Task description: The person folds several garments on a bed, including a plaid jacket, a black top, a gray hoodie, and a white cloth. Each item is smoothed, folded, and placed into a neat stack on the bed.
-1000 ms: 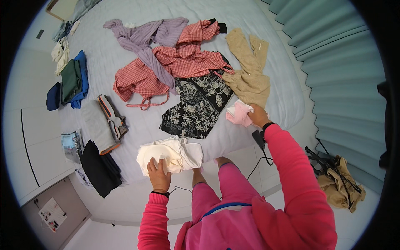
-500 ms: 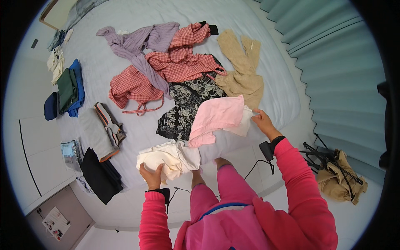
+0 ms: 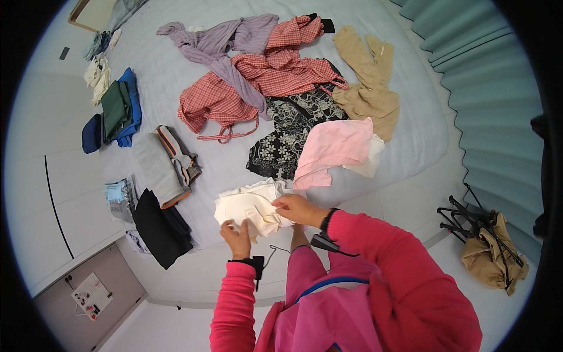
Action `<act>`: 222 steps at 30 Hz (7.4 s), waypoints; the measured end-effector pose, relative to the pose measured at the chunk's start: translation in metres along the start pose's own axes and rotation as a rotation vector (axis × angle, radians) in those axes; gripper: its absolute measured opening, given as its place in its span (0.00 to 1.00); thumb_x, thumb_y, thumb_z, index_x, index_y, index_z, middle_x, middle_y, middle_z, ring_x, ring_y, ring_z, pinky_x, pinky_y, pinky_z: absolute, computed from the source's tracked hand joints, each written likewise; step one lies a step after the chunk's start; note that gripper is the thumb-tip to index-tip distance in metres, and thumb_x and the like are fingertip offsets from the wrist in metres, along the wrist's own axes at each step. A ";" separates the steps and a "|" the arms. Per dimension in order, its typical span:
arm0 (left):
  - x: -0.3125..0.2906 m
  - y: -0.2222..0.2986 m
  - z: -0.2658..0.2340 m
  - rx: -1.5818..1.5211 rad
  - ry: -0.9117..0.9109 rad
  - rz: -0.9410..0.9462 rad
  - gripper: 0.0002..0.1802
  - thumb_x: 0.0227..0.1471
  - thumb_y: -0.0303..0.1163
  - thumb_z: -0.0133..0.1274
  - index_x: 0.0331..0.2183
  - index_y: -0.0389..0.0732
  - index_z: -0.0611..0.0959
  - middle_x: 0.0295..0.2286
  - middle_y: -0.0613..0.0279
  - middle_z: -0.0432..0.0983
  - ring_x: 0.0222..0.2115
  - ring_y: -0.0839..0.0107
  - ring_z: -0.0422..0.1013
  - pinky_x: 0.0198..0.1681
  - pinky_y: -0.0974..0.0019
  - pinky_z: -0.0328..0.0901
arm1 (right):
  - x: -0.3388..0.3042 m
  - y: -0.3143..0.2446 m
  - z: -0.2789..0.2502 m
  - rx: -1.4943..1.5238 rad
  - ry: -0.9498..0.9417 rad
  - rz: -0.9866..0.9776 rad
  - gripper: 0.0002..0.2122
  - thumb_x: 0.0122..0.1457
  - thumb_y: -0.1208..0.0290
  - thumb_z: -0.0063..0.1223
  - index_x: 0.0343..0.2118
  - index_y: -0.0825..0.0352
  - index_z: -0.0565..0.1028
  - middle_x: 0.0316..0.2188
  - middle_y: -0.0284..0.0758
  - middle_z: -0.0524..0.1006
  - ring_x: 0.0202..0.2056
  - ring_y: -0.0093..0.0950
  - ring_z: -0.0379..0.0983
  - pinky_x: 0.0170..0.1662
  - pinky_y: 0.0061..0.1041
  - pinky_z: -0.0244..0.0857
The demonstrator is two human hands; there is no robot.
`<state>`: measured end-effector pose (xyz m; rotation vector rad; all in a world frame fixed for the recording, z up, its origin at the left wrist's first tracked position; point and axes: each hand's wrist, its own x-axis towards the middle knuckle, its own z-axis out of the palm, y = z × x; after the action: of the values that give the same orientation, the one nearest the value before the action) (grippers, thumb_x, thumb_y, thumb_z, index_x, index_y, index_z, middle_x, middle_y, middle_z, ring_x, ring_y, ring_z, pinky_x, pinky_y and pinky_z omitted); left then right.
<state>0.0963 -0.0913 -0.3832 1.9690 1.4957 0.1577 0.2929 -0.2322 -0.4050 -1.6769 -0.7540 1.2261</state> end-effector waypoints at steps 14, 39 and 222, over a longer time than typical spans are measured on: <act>-0.032 0.008 -0.039 -0.633 -0.247 -0.285 0.23 0.53 0.31 0.45 0.51 0.42 0.61 0.47 0.59 0.62 0.43 0.68 0.64 0.43 0.65 0.63 | 0.020 -0.076 0.065 -0.038 -0.221 -0.036 0.21 0.43 0.61 0.61 0.39 0.70 0.75 0.38 0.46 0.77 0.40 0.40 0.74 0.45 0.33 0.66; -0.064 0.234 -0.009 -0.704 -0.826 0.195 0.28 0.61 0.42 0.41 0.58 0.39 0.61 0.42 0.61 0.69 0.37 0.75 0.70 0.37 0.70 0.68 | -0.160 -0.105 -0.145 0.511 0.099 -0.051 0.21 0.54 0.71 0.58 0.51 0.69 0.69 0.41 0.32 0.72 0.42 0.23 0.69 0.47 0.23 0.63; -0.060 0.227 -0.225 -0.856 -0.948 0.779 0.14 0.51 0.27 0.55 0.41 0.33 0.80 0.35 0.63 0.77 0.34 0.75 0.71 0.40 0.74 0.64 | -0.213 -0.379 -0.165 0.541 0.223 -0.312 0.16 0.61 0.67 0.45 0.47 0.73 0.67 0.42 0.37 0.74 0.43 0.25 0.72 0.49 0.25 0.64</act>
<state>0.1574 -0.0814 -0.0645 1.4212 -0.0254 0.1259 0.3926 -0.3102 0.0423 -1.1724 -0.4680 0.9005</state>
